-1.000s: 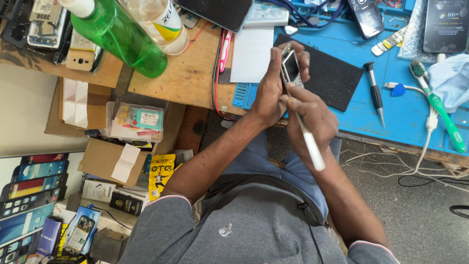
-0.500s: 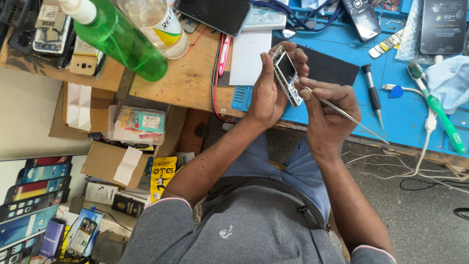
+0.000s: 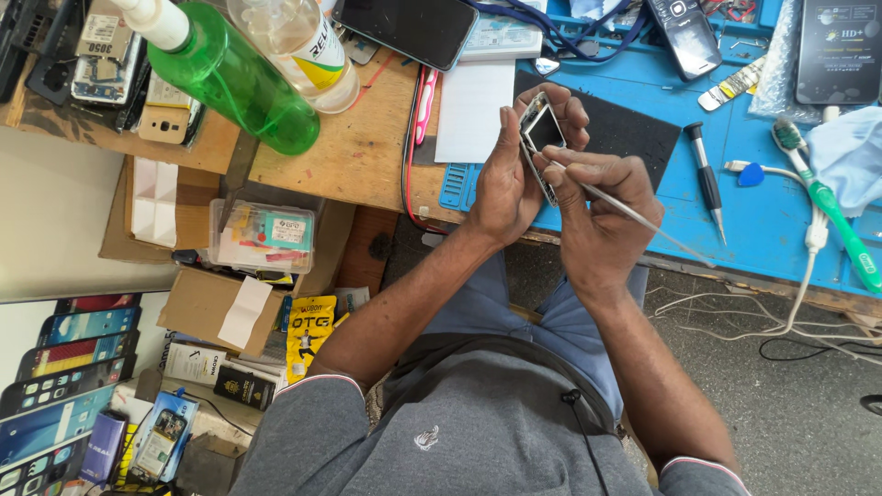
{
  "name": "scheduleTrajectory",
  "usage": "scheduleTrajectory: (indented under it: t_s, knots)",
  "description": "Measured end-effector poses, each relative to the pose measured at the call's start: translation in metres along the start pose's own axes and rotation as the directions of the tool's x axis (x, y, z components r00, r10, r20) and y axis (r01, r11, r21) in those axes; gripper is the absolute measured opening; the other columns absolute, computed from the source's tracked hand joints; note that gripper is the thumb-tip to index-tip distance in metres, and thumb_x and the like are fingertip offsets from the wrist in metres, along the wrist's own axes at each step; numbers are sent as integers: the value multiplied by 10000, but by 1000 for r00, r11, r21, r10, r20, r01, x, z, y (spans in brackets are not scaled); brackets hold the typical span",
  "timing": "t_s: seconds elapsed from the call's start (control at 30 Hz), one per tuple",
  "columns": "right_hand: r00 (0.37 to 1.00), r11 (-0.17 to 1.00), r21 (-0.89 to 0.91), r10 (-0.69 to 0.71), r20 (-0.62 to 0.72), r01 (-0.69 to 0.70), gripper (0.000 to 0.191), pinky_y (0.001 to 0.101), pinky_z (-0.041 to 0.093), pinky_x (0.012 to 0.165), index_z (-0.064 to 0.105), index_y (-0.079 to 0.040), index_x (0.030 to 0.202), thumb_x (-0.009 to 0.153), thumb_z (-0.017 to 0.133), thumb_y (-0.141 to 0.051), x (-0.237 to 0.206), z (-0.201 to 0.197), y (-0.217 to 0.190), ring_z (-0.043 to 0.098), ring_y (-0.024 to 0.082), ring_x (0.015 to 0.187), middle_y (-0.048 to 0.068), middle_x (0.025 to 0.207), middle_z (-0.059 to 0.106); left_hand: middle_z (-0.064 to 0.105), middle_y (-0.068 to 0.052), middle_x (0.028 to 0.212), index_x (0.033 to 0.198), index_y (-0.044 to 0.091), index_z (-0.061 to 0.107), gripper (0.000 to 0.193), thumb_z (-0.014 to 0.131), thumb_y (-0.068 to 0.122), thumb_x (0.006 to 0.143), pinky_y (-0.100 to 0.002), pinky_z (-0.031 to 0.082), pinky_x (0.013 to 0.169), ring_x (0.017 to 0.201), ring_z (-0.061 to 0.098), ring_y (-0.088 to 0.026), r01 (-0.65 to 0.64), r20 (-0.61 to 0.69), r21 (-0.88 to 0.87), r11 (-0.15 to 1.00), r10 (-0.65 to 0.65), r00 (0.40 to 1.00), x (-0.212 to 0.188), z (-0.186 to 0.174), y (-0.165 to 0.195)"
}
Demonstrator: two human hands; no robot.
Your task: The person tests a disassembled mobile phone with multimeter probes, then uses a screwdriver and a plastic pry tool to remove screws and separate the phone casing. The person wipes the phone and its motherboard with a cloth and a toothbrush, then sprays a cleaning liquid onto the board and continues brushing. The clip ends with the person handling a white cable.
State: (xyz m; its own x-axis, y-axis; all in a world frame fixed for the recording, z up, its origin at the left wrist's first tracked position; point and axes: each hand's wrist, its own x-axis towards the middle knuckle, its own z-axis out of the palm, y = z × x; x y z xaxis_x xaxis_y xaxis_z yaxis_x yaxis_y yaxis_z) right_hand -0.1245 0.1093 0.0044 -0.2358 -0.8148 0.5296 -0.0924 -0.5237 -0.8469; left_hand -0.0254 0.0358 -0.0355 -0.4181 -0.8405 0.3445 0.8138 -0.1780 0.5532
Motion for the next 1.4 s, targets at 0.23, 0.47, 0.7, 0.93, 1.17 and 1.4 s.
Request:
scheduleTrajectory:
  t_s: [0.23,0.47,0.7,0.93,1.17,1.4]
  knots:
    - [988,975,162,152,1,-150,175,337,674,943,506,14,1116,1101,680,29,7,-4,-8,769,258,1065,261,1183,721,531,-97,1214,1398,63,454,590,304,588,1174,-335,476,1119,1176,548,-163,-10,55,54,998,7,998,-3,1,2]
    - [1000,990,138,21,-10,-20,171,334,631,958,517,-7,1149,1091,672,36,-1,-1,2,748,266,1139,246,1221,711,540,-111,1216,1400,56,456,592,284,578,1179,-328,467,1119,1188,548,-164,0,83,-15,1000,2,997,-4,4,2]
    - [1000,999,53,-3,2,3,181,291,643,965,535,-8,1144,1082,699,41,-1,-3,0,744,252,1140,235,1203,722,534,-111,1225,1408,56,438,604,258,585,1180,-321,465,1125,1194,551,-155,18,103,-64,998,-11,995,-2,7,3]
    - [1000,1000,18,14,17,-14,177,300,653,982,540,-1,1144,1084,697,57,0,-4,-6,744,244,1144,227,1221,717,528,-107,1233,1412,68,433,619,240,604,1172,-323,461,1128,1201,546,-155,38,117,-45,998,-32,993,-5,7,4]
    - [997,993,97,70,31,-73,146,322,621,984,556,7,1139,1087,686,48,3,-8,-7,731,237,1163,237,1250,712,521,-96,1196,1343,65,454,643,242,640,1146,-305,460,1093,1166,532,-142,29,96,-42,999,-25,995,-1,6,4]
    - [998,998,53,47,-48,-44,137,331,642,1000,588,12,1139,1071,703,39,-21,-5,-8,729,219,1183,207,1255,686,517,-80,1073,1140,107,458,509,303,592,1149,-316,463,911,973,513,-151,-57,-14,-181,982,55,998,2,5,4]
